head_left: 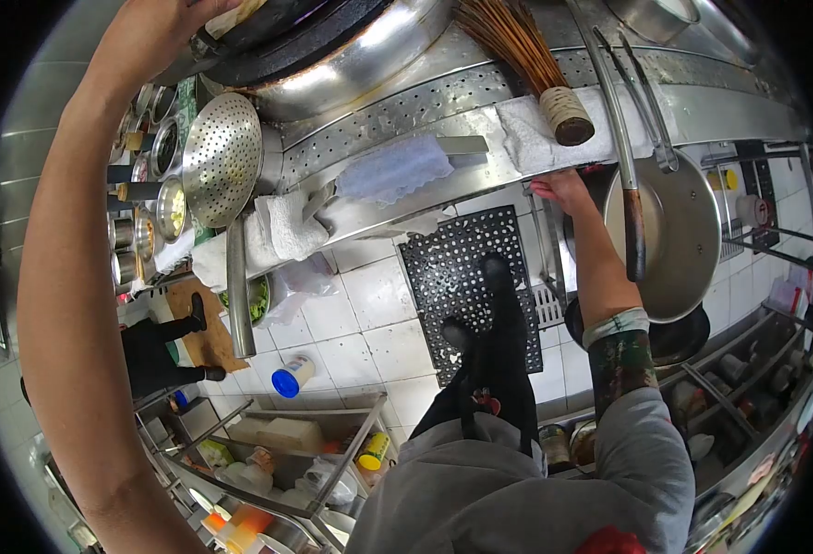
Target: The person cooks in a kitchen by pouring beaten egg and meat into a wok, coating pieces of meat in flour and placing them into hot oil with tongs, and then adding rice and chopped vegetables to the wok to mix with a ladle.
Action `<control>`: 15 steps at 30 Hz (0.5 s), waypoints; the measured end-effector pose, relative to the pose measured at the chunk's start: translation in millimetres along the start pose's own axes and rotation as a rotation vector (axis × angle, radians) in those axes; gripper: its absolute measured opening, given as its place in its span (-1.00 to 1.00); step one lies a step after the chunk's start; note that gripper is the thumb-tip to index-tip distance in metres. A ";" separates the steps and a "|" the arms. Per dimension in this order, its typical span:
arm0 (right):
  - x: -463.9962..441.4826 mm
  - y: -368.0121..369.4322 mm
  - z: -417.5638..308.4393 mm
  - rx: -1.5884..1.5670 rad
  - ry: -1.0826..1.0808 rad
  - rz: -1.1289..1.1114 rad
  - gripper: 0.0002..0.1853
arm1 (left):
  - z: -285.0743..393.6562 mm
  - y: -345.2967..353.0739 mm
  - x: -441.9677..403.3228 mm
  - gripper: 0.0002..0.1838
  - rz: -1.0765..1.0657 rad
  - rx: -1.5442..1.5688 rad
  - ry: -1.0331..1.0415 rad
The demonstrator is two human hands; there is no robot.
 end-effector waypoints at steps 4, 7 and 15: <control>-6.3 -2.8 4.4 0.016 -0.008 0.012 -0.85 | 11.3 -5.9 8.4 -0.80 0.087 -0.045 0.045; -1.7 0.0 1.0 0.026 -0.013 0.003 -0.84 | 10.7 -6.3 6.4 -0.80 0.047 -0.018 0.026; -4.1 -1.9 4.2 -0.042 -0.018 -0.022 -0.86 | -0.4 2.2 -2.9 -0.82 -0.039 0.003 -0.019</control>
Point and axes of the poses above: each hand's wrist, its own x-axis away from the middle knuckle, its own y-axis out of the palm, z = x × y, the point moved 8 cm from there along -x, towards the middle knuckle, and after that the axes turned 15 degrees about -x, right-handed, at the moved point
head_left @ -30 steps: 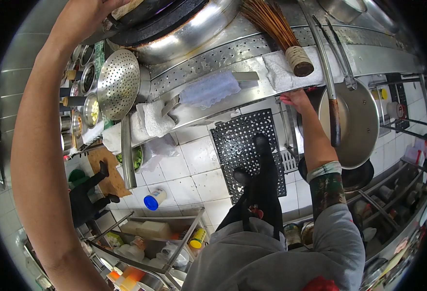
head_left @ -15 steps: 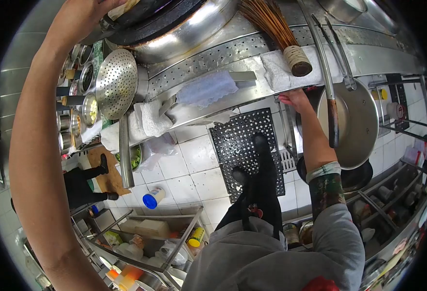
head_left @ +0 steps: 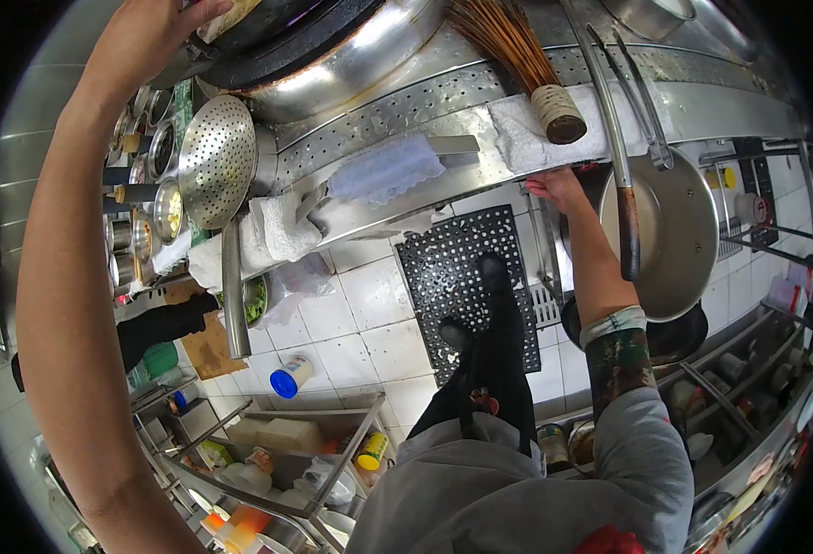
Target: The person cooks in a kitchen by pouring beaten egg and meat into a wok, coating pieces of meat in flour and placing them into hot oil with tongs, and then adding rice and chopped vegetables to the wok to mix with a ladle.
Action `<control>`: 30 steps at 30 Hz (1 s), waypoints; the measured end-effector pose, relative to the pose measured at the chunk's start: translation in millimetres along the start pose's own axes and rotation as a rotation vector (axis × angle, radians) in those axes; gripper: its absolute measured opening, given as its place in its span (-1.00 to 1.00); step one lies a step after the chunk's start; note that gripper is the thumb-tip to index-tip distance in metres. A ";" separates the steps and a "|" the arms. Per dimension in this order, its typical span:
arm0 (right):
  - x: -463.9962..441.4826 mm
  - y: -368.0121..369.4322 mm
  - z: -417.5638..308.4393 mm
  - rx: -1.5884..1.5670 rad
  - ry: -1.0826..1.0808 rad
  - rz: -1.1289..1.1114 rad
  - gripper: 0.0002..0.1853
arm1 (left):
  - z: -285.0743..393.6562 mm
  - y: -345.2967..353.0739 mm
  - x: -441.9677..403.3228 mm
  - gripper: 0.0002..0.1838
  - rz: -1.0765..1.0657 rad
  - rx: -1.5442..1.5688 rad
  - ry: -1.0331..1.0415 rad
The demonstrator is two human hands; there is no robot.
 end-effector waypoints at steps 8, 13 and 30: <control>1.4 2.3 -1.0 0.075 0.027 -0.015 -0.80 | 0.4 -0.6 -1.1 -0.81 -0.023 0.024 -0.006; 4.1 4.3 -4.0 0.025 0.000 0.000 -0.89 | 10.1 -7.2 6.7 -0.79 0.070 -0.060 0.030; 105.3 49.6 50.2 -0.083 -0.192 -0.029 -0.90 | 4.2 39.3 40.9 -0.79 0.390 -0.031 -0.164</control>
Point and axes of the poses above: each hand's wrist, its own x-axis away from the middle knuckle, its own y-axis out of the palm, z = x × y, the point moved 8 cm from there along -x, towards the middle knuckle, and after that the axes turned 15 degrees about -x, right-handed, at the moved point
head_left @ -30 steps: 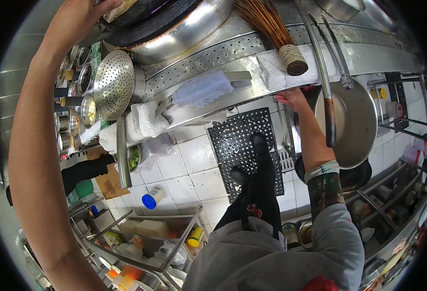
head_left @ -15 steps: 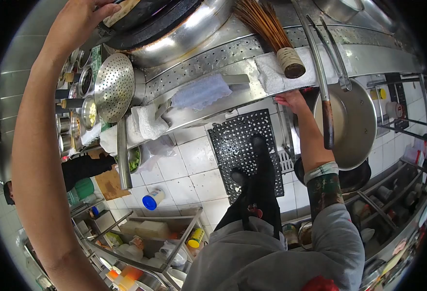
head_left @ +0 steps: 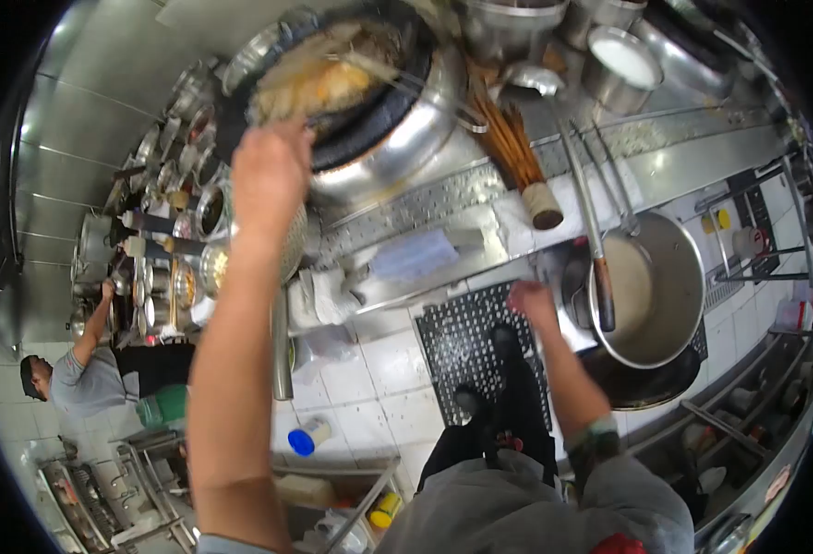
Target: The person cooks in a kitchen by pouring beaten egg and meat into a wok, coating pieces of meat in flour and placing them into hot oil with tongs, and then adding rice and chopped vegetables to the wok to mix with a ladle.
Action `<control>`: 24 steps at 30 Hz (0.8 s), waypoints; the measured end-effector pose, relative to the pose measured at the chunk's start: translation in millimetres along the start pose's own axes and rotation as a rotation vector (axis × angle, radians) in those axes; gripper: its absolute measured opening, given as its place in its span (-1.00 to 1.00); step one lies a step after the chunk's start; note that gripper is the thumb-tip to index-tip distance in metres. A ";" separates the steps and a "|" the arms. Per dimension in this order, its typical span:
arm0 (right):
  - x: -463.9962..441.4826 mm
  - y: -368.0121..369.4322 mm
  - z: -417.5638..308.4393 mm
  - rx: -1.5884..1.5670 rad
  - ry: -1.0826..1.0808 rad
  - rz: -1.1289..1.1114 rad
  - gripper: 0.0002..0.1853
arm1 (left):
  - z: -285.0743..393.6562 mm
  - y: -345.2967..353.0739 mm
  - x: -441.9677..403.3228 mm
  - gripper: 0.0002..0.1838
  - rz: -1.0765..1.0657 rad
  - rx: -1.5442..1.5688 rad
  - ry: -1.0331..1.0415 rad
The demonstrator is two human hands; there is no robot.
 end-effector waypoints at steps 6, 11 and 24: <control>217.6 73.8 64.1 0.253 0.443 -0.532 -0.84 | -2.4 17.7 8.5 -0.80 -0.062 0.081 -0.204; 302.7 52.9 11.3 0.607 0.395 -0.367 -0.64 | -5.6 13.3 17.8 -0.72 -0.090 0.267 -0.323; 292.7 91.1 -163.1 0.466 -0.006 -0.268 -0.60 | -13.0 35.6 0.4 -0.65 -0.154 0.497 -0.381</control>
Point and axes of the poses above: each hand's wrist, its own x-axis away from the middle knuckle, its own y-axis out of the palm, z = x × y, the point moved 8 cm from there along -x, towards the middle knuckle, and after that the axes turned 15 degrees about -x, right-handed, at the moved point
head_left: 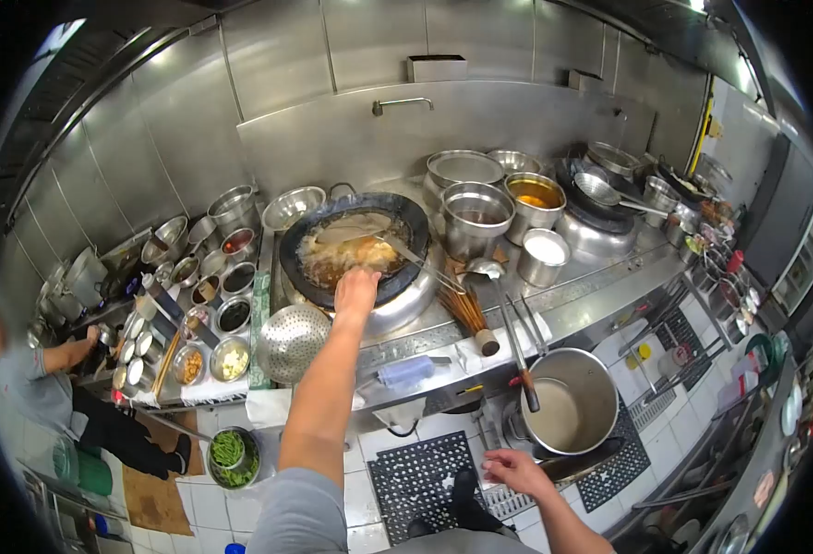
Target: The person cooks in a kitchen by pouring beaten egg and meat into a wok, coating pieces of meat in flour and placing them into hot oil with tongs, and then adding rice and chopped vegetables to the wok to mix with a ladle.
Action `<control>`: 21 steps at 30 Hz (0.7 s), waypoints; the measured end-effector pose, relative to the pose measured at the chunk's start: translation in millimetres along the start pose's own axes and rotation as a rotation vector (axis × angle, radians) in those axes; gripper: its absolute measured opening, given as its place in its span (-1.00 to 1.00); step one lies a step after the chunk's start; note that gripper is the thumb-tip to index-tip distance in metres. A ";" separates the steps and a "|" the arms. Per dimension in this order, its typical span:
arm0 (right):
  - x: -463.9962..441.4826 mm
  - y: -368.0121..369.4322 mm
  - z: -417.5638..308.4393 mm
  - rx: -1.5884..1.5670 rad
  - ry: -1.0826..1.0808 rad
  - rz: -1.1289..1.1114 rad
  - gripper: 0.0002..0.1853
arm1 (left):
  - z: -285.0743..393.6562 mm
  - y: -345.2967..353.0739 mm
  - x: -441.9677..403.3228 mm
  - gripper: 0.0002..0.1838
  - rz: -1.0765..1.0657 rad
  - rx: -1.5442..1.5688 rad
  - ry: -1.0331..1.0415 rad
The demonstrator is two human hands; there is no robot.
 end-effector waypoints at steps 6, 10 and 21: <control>-25.6 -61.2 13.2 0.100 0.036 0.049 -0.55 | 17.2 -35.2 41.4 -0.40 0.178 -0.108 0.041; -3.3 -80.6 -11.3 -0.041 0.016 0.154 -0.62 | 58.7 -54.3 183.9 -0.35 0.012 0.262 0.102; 163.0 -93.1 44.5 -0.196 0.124 0.430 -0.65 | 117.3 19.1 487.2 -0.43 -0.874 0.580 0.298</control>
Point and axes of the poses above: each hand's wrist, its own x-axis away from the middle knuckle, its own y-axis out of the palm, z = x × y, the point moved 8 cm from there along -x, towards the middle knuckle, and after that the axes turned 15 degrees about -x, right-handed, at the moved point
